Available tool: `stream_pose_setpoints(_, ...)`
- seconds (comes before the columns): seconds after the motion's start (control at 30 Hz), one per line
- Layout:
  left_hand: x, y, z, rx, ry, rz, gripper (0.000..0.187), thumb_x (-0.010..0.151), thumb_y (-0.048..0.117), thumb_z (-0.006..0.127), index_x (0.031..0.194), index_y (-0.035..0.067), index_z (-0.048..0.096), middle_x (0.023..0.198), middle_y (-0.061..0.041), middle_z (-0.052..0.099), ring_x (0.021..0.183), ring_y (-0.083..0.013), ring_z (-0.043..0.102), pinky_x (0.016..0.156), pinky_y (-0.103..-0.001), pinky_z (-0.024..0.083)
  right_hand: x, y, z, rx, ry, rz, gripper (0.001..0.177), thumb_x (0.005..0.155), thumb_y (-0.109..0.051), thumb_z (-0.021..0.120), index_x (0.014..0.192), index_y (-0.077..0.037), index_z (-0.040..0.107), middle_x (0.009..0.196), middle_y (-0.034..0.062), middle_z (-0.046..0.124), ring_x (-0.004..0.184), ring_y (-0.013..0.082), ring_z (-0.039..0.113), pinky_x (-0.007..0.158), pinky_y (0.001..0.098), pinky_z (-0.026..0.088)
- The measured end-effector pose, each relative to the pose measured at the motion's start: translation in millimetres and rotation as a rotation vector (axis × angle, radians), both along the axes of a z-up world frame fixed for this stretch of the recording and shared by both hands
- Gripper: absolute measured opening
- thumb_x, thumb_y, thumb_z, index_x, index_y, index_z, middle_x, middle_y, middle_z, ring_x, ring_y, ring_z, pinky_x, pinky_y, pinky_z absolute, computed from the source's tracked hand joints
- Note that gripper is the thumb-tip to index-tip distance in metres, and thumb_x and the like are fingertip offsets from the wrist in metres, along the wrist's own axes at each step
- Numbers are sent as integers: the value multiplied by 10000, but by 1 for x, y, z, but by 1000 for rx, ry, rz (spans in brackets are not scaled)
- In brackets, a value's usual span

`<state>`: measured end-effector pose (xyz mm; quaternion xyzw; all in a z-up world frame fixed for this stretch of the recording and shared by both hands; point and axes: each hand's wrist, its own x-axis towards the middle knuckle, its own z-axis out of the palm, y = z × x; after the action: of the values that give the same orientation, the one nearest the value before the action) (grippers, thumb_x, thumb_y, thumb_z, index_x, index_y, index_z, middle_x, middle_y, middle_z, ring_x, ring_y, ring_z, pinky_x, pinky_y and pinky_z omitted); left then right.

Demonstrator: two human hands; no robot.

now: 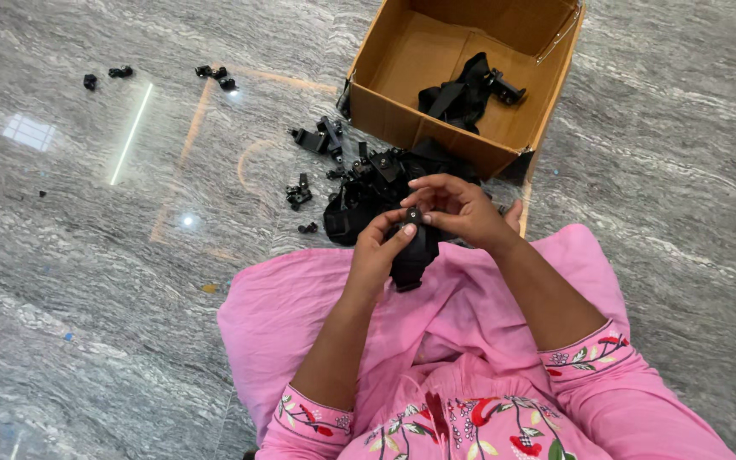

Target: The person sits on the floor and assembles small black plastic components by hand, picking parts from a pile and a cardboard box, fitting them together, and occasionally placing assembled pieces back into the box.

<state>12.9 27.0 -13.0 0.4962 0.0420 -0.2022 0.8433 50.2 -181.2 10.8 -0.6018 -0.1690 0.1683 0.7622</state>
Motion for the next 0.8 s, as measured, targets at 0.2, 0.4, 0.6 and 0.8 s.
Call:
stream_pose_setpoints(0.2,2,4,0,-116,25,-16,280,1010,141,645,1261,20,662,1119,-56,732,1009,-105,676,910,-244,536,7,-13,1,29,20,-182,393,937,21,691,1323,-4,622,1172,134,729,1072,174,705,963,333,575)
stream_pose_setpoints(0.4,7,12,4,-265,121,56,262,1016,165,632,1225,13,674,1087,-104,745,991,-174,709,894,-297,566,28,-65,0,107,-11,-472,229,992,-71,689,1208,4,681,1078,129,754,893,158,707,828,305,588)
stream_pose_setpoints(0.6,8,16,16,-294,163,163,221,1032,236,628,1081,22,652,1095,-82,739,972,-157,715,848,-325,586,46,-101,-23,-166,227,-667,212,989,-147,720,1139,3,702,996,92,766,801,140,703,733,295,587)
stream_pose_setpoints(0.8,7,24,17,-281,118,199,302,1036,302,640,1069,8,702,970,-113,727,840,-172,696,747,-313,565,58,-90,-66,-1552,294,-242,354,831,-354,835,1075,-99,819,1079,142,787,956,315,731,832,437,557)
